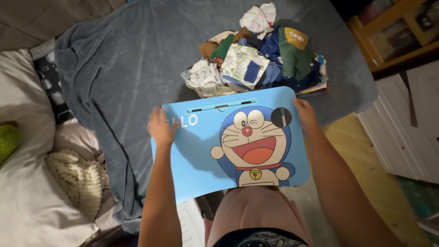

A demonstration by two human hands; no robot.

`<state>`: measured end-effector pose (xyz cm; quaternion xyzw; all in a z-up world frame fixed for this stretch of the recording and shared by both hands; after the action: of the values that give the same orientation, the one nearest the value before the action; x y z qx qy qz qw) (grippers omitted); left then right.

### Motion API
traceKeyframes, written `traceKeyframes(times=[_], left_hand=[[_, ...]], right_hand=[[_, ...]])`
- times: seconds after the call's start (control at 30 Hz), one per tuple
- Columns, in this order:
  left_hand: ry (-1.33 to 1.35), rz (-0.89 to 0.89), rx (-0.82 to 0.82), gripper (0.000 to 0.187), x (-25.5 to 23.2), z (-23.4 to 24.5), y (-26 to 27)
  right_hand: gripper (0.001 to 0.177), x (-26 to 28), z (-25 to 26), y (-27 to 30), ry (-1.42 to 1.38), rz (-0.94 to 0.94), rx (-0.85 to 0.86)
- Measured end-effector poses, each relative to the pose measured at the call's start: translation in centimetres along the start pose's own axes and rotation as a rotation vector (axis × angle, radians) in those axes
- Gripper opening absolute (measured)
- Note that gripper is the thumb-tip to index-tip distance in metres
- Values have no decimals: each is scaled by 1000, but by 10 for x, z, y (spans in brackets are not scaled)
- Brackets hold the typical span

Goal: Sorting and moving children's clothes from a storage cabinet to a bed.

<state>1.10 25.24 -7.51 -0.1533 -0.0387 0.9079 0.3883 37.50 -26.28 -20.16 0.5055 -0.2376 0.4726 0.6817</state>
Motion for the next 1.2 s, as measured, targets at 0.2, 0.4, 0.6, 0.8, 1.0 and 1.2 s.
traceKeyframes(times=[0.2,0.4,0.6,0.8,1.0,1.2], left_hand=[[124,781,264,99,141,-44,105],[233,716,7,84,178,-23,84],[249,544,-125,83,179,0,-7],[280,511,-17,79,157,-60,-45],[244,102,-186,74,-5,-66,-79],[920,247,-20,88,-204,-115,-122]], right_hand=[[74,-43,7,5,430,95,25],[73,22,-36,43,333,16,-22],[71,20,-55,47,230,-6,-75],[71,3,-46,54,174,-4,-150],[74,-25,-37,30,201,-230,-123],[61,17,27,-63,190,84,-261]])
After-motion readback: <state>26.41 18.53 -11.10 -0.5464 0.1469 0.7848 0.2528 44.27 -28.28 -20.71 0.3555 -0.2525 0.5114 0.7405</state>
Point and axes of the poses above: each hand's wrist, its own y-axis away from the middle knuckle, its own z-axis out of the back of the hand, x = y × z, the point moved 10 cm from there along -y, towards the middle knuckle, and after that the axes turned 11 degrees about -x, right-handed, at the moved point
